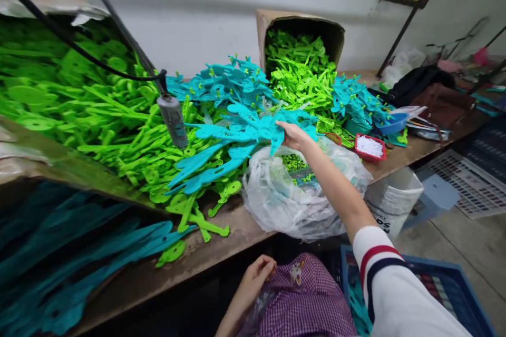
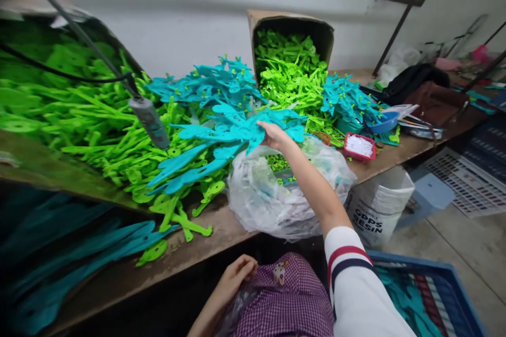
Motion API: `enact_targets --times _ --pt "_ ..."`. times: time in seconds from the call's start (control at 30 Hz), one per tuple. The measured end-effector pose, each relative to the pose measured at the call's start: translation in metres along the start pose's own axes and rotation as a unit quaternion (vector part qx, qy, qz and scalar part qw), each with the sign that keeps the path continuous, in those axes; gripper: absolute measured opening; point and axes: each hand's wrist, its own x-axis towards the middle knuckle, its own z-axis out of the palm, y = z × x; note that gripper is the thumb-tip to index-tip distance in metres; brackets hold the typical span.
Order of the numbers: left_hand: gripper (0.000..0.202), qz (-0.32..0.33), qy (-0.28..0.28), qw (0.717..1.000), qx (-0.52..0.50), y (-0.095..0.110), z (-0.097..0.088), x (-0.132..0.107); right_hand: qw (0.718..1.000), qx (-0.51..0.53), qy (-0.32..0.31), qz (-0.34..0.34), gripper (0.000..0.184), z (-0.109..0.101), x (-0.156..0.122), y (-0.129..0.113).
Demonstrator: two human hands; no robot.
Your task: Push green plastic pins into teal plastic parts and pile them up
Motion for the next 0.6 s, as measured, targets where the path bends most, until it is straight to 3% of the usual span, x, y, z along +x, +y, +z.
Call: enact_targets --times 0.13,0.27,0.37,0.47,0.6 --pt "0.035 0.029 -0.061 0.998 0.017 0.028 -0.003 -0.006 0.995 0.013 -0.088 0.040 0.011 -0.007 -0.045 0.018" --pt "0.036 0.019 -0.047 0.999 0.004 0.035 -0.010 -0.006 0.998 -0.040 -0.049 -0.005 0.013 -0.023 -0.076 0.035" --pt "0.040 0.023 -0.011 0.999 -0.034 0.037 -0.011 -0.006 0.983 -0.145 -0.101 -0.055 0.021 -0.040 -0.115 0.049" --pt "0.053 0.027 0.042 0.990 -0.132 0.043 -0.013 -0.011 0.912 -0.326 -0.236 -0.077 0.023 -0.056 -0.171 0.070" --pt "0.074 0.065 0.096 0.964 -0.240 0.067 -0.024 -0.023 0.795 -0.460 -0.394 -0.021 0.026 -0.073 -0.228 0.101"
